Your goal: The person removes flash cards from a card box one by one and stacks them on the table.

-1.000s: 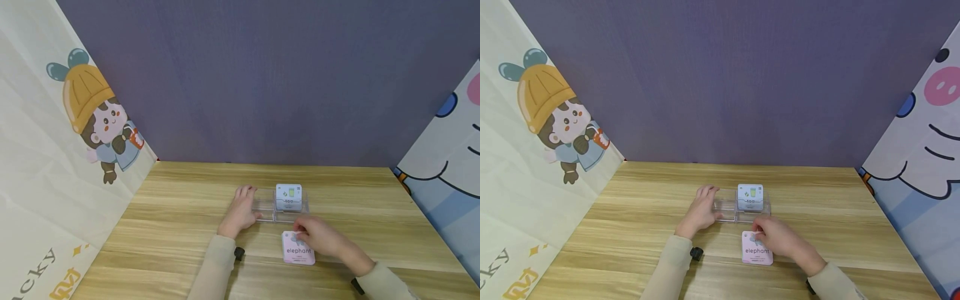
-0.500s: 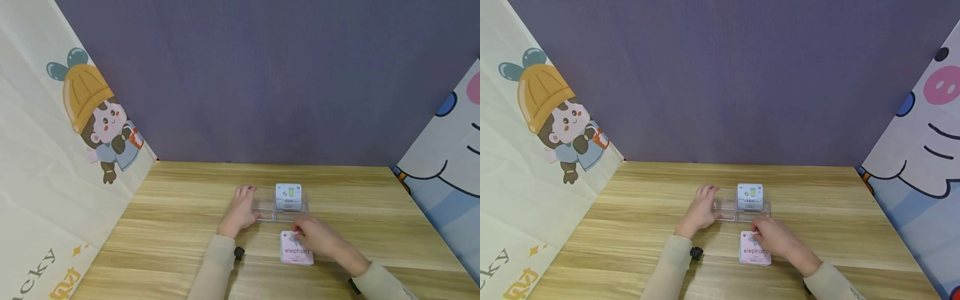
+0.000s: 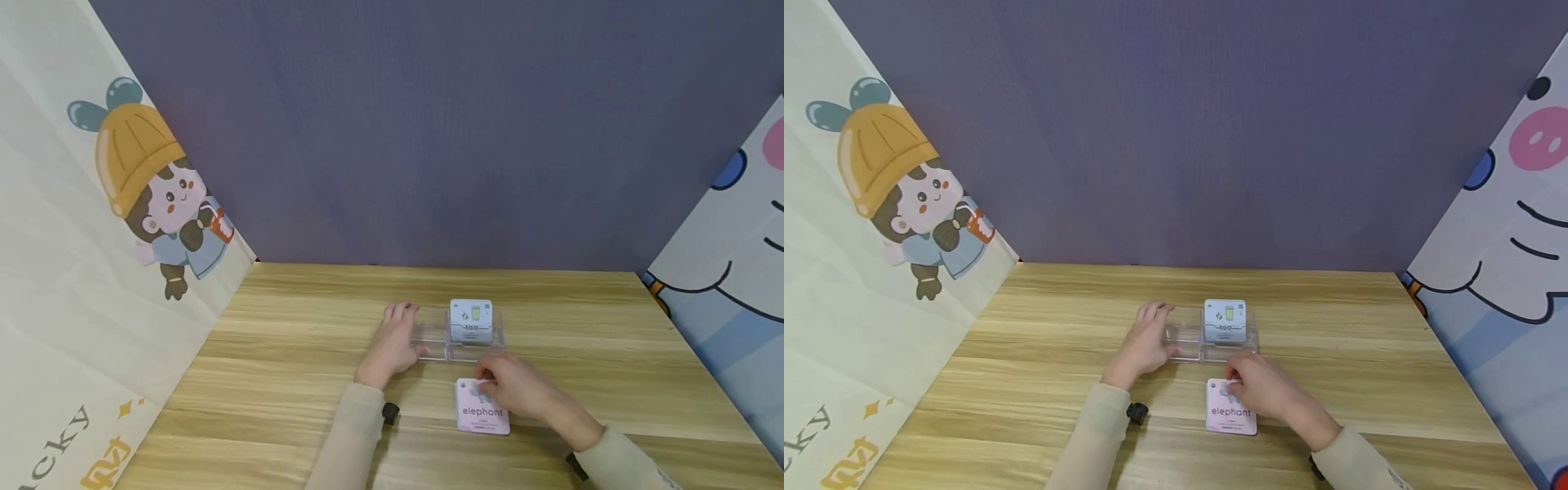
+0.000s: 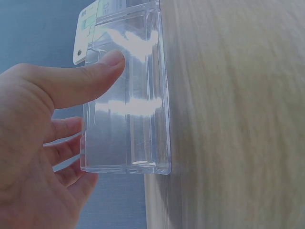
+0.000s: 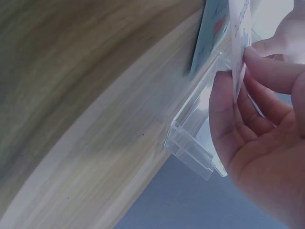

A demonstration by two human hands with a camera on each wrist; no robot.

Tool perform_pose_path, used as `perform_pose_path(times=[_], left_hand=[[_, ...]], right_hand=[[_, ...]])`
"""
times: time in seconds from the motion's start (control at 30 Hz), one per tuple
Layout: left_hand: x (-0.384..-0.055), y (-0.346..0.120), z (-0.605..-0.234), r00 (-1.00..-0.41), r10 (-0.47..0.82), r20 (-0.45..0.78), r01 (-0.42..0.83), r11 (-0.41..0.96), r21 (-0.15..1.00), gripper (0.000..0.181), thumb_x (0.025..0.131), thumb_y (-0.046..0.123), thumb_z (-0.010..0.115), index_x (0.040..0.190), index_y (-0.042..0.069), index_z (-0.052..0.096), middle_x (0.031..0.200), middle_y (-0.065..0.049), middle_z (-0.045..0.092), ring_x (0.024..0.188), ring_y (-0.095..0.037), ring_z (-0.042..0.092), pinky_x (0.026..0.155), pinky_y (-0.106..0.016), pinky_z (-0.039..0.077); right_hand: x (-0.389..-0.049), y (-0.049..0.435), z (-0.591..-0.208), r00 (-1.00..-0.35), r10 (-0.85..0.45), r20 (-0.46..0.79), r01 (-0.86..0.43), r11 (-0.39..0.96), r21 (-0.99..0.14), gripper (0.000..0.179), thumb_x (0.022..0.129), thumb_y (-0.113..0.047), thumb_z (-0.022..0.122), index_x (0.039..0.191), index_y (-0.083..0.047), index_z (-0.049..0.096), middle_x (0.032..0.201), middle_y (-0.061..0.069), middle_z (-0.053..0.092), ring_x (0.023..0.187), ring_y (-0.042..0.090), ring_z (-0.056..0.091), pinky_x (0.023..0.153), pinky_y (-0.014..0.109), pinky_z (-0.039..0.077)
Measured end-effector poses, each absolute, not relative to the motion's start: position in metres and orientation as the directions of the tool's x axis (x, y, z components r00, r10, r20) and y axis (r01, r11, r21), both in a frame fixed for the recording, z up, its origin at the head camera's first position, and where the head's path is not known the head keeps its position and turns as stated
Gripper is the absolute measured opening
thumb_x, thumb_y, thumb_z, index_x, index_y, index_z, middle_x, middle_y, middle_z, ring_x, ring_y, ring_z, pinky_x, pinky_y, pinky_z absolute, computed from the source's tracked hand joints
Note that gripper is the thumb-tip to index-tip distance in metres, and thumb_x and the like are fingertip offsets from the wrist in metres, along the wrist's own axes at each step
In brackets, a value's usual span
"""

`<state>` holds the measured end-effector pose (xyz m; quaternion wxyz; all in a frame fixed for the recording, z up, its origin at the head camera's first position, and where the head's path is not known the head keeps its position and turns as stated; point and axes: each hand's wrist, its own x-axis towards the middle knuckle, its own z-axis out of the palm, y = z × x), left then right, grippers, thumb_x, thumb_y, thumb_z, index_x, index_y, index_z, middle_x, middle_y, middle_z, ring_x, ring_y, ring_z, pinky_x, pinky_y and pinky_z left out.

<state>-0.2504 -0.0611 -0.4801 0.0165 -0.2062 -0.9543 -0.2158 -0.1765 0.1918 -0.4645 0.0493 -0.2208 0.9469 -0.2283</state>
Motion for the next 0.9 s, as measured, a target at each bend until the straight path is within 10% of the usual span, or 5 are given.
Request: perform_pose_path(times=[0.9], left_hand=[[-0.250,-0.060,-0.478,-0.920,0.376,0.109,0.386,0.822,0.419,0.086,0.084,0.030,0.084,0.153,0.006,0.039,0.156,-0.013,0.037,0.146,-0.030,0.028,0.122,-0.041,0.029]], right_hand=[[-0.174,0.178,-0.473,-0.925,-0.377,-0.035,-0.331,0.850,-0.410,0.018,0.085,-0.011,0.079,0.083,-0.020,0.064,0.077,-0.012,0.051,0.070,0.008,0.048,0.059,0.027,0.043]])
